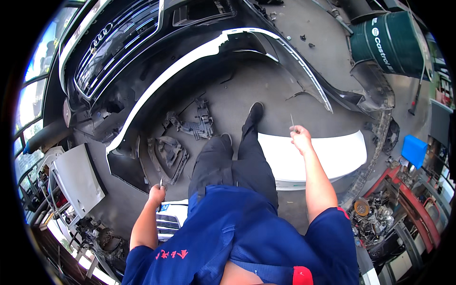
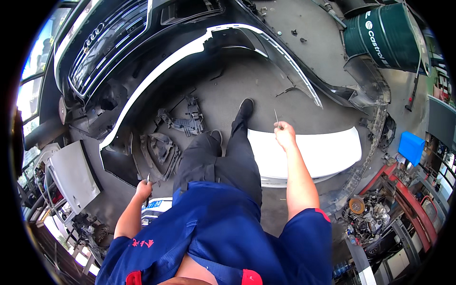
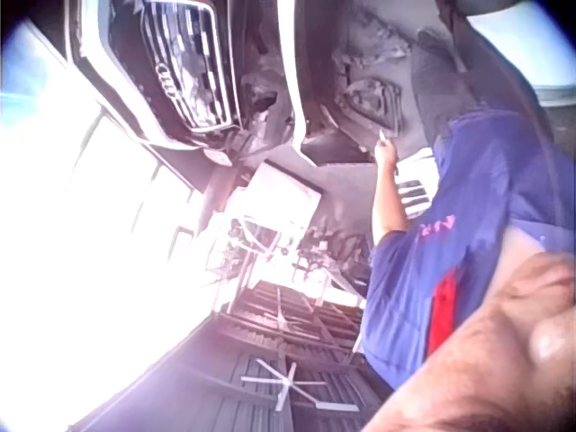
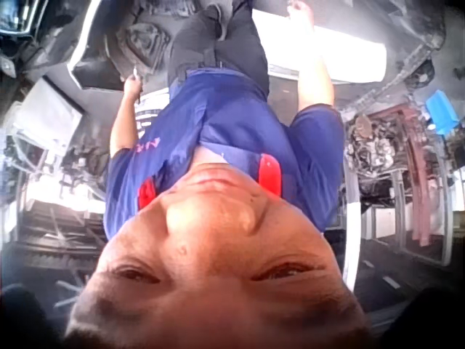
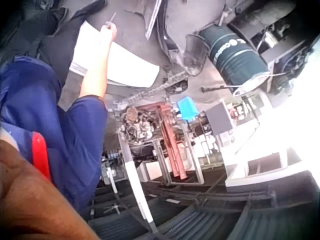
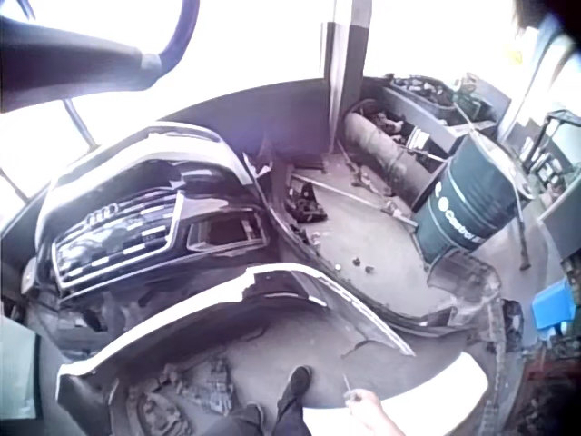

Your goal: The person unscrews fasteners from a car bumper panel using a screwdriver, carries the removed screws across the workshop, and then unscrews fasteners from another car bumper panel with the screwdriver.

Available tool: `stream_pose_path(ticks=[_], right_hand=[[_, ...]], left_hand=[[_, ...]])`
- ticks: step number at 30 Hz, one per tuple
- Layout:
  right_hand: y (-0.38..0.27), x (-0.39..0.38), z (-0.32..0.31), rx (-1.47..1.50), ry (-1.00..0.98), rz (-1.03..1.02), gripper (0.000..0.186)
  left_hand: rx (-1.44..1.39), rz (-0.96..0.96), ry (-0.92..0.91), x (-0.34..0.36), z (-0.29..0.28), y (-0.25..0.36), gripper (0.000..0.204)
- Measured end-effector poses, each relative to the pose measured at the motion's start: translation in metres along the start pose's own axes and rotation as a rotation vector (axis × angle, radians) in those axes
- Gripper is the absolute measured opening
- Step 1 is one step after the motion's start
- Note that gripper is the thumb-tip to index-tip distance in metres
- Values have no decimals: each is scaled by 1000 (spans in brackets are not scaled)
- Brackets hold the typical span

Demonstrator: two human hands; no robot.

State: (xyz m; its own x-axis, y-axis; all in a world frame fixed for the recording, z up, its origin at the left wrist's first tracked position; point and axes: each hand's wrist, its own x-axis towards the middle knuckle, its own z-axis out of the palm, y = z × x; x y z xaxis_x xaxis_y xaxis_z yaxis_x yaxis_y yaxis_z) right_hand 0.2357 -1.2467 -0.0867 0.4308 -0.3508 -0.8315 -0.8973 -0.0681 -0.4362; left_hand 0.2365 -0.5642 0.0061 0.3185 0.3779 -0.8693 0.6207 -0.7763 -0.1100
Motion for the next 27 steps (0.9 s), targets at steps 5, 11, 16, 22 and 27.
stream_pose_path(ticks=[5,11,16,22,27], right_hand=[[-64,45,-11,127,-142,-17,30],[-51,94,74,174,-209,56,34],[-51,137,110,557,-294,49,36],[15,336,170,203,-153,-57,34],[43,459,209,-67,1,-106,32]], left_hand=[[-20,207,21,-24,9,201,32],[-112,727,8,78,70,378,25],[-609,550,-474,100,150,457,27],[-787,436,-543,178,215,528,30],[-667,515,-389,296,253,574,31]])
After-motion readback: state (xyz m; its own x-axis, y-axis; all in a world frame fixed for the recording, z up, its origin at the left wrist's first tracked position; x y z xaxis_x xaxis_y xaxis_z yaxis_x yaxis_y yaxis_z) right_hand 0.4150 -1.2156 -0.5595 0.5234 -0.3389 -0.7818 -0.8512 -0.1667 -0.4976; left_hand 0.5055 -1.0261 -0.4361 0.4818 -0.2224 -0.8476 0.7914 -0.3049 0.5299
